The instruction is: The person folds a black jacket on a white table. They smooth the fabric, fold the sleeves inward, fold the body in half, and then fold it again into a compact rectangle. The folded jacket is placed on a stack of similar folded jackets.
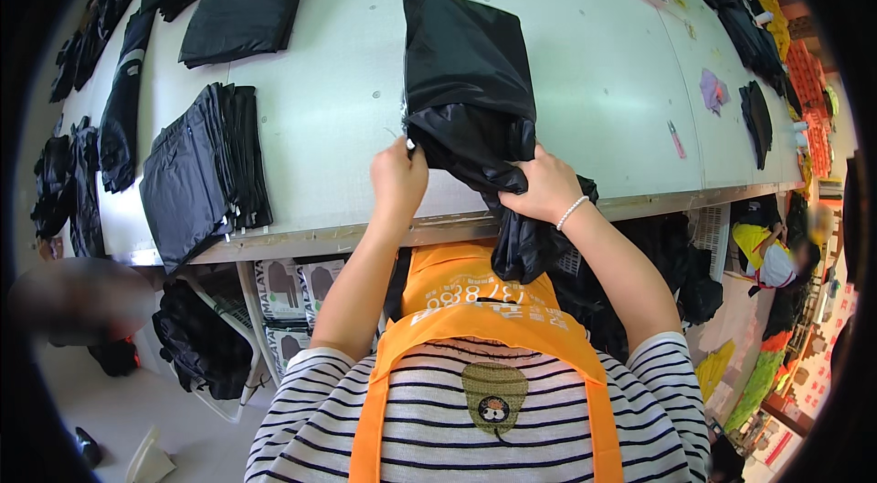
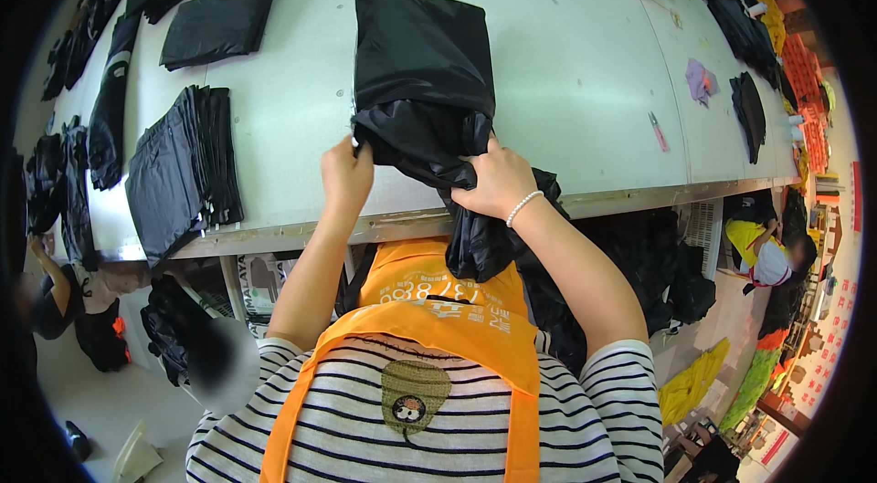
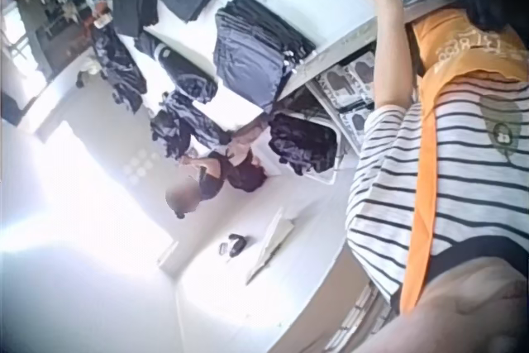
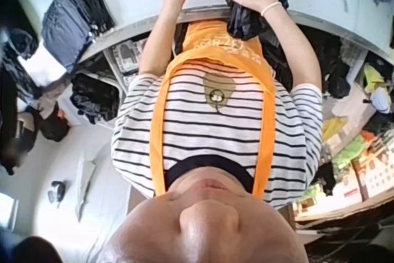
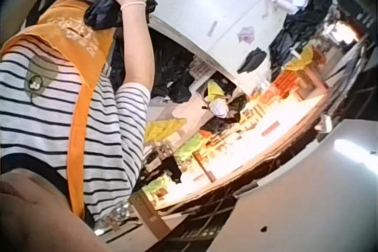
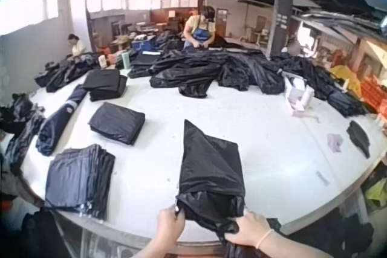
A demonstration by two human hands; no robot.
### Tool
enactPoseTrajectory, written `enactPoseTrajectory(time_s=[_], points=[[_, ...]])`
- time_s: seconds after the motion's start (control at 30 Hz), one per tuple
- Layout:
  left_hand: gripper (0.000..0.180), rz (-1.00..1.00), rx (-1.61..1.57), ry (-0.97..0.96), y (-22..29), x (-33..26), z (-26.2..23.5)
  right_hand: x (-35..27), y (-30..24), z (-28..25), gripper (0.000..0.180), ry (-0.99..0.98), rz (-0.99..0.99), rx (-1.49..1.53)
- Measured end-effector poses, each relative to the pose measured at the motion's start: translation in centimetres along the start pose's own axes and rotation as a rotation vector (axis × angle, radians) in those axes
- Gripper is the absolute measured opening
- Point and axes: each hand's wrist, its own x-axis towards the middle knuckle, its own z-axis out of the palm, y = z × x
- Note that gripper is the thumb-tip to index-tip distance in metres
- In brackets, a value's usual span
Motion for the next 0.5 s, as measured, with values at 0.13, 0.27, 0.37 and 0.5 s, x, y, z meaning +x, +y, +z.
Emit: enactPoseTrajectory(time_s=[0.13,0.27,0.37,0.5], points=[[0.011,-0.015,0.023,0.023,2.1,1.2,-2.5,-0.6,-0.1,-0.3,0.049,0.105,0.006,-0.065],[0.007,0.317,0.282,0.052,2.5,-2.4,0.3,0.4,-0.6,-1.3,0.042,0.156,0.028,0.099],[0.036,0.528,0.191,-0.300,4.1,-8.8,2.2,2.0,-0.9,-0.9,0.033,0.176,0.090,0.071],[0.041,0.391,0.254,-0.904,6.3,-5.9,-2.3,1.4,-0.7,0.5,0.028,0.253,-0.054,-0.030]])
